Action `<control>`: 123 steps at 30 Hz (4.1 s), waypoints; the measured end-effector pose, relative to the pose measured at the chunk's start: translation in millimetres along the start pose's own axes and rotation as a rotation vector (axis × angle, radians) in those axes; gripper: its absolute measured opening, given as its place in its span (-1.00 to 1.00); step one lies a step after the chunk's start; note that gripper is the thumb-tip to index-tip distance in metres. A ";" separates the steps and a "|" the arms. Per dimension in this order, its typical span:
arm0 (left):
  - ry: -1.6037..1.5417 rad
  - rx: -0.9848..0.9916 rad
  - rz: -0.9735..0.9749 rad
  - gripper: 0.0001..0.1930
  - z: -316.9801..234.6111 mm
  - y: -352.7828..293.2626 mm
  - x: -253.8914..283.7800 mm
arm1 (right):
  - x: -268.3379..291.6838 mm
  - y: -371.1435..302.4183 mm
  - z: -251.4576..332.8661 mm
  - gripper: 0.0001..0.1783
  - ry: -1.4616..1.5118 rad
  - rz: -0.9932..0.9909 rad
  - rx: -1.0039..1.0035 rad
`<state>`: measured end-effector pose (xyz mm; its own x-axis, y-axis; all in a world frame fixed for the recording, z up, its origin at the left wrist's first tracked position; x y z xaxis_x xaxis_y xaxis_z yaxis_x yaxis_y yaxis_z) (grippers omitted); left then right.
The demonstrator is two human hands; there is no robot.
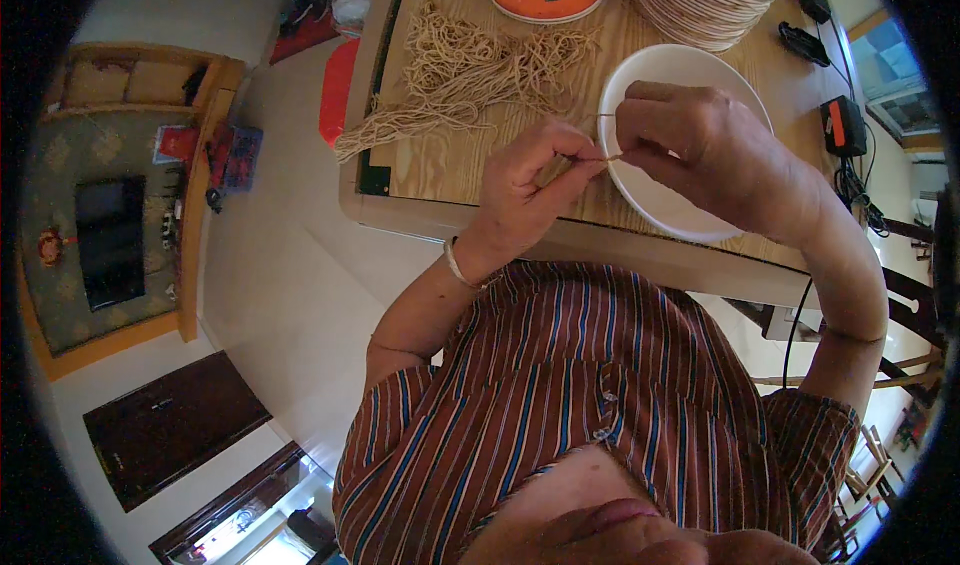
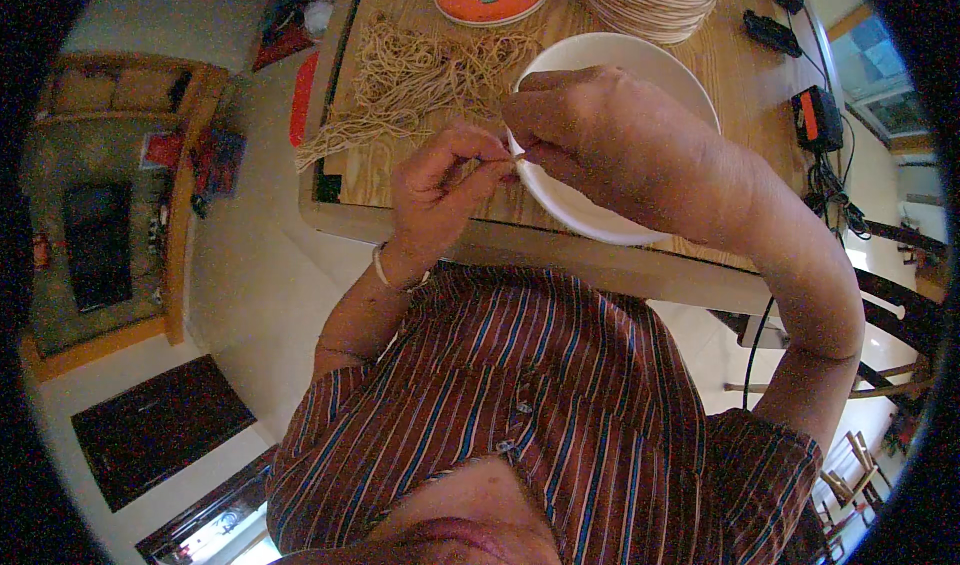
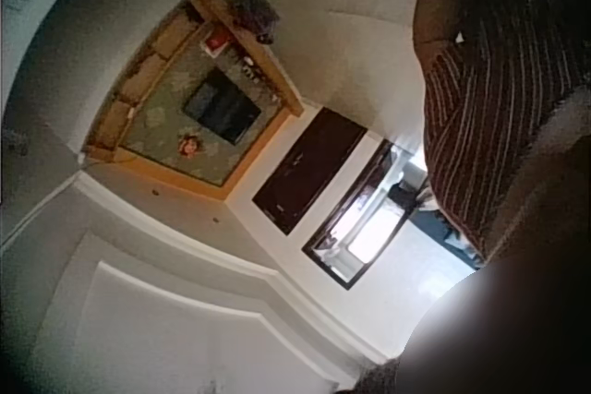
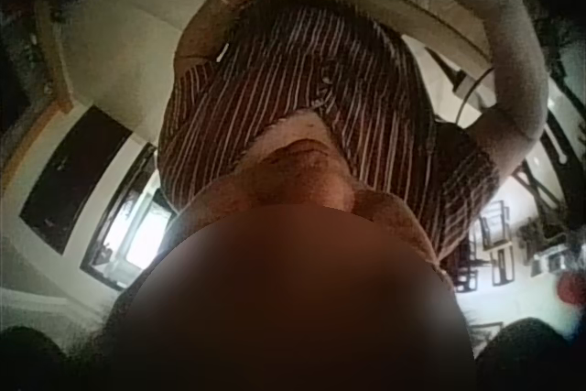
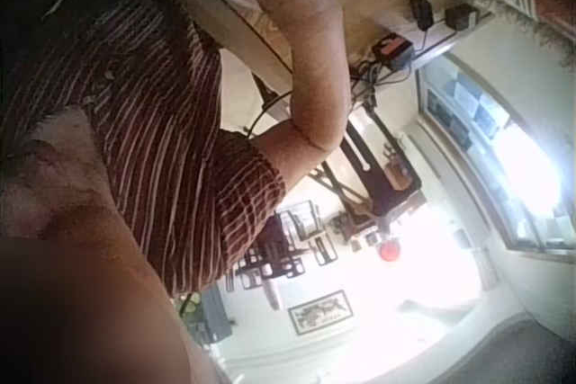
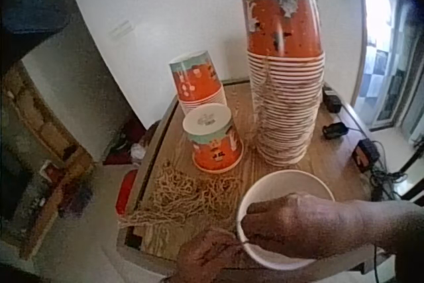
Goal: Attaching string handles to paper buckets.
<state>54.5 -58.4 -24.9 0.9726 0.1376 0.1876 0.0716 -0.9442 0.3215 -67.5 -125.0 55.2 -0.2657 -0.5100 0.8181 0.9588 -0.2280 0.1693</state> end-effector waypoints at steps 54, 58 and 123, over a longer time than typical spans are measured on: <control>-0.265 0.053 -0.018 -0.84 17.7 2.2 -8.6 | -1.9 8.2 1.2 -0.69 0.427 -0.090 -0.016; -0.184 -0.013 -0.013 -0.83 11.4 3.8 -8.0 | -0.7 8.9 9.9 -0.72 0.633 -0.218 0.068; 0.780 -0.667 0.156 -0.67 -68.7 -16.4 -41.8 | 59.9 -20.4 -51.6 -0.89 0.160 -0.560 -0.074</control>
<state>-2.5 -28.1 25.8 0.5302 0.4078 0.7434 -0.4106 -0.6435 0.6459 -108.1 -193.6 72.4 -0.7471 -0.4127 0.5212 0.6601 -0.5530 0.5084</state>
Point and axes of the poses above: each hand's wrist, its own y-axis towards the middle knuckle, its own x-axis out of the back of the hand, z = x × y, the point moved 7 cm from there along y, towards the middle knuckle, and after that the axes turned 6 degrees about x, right-handed, at the moved point
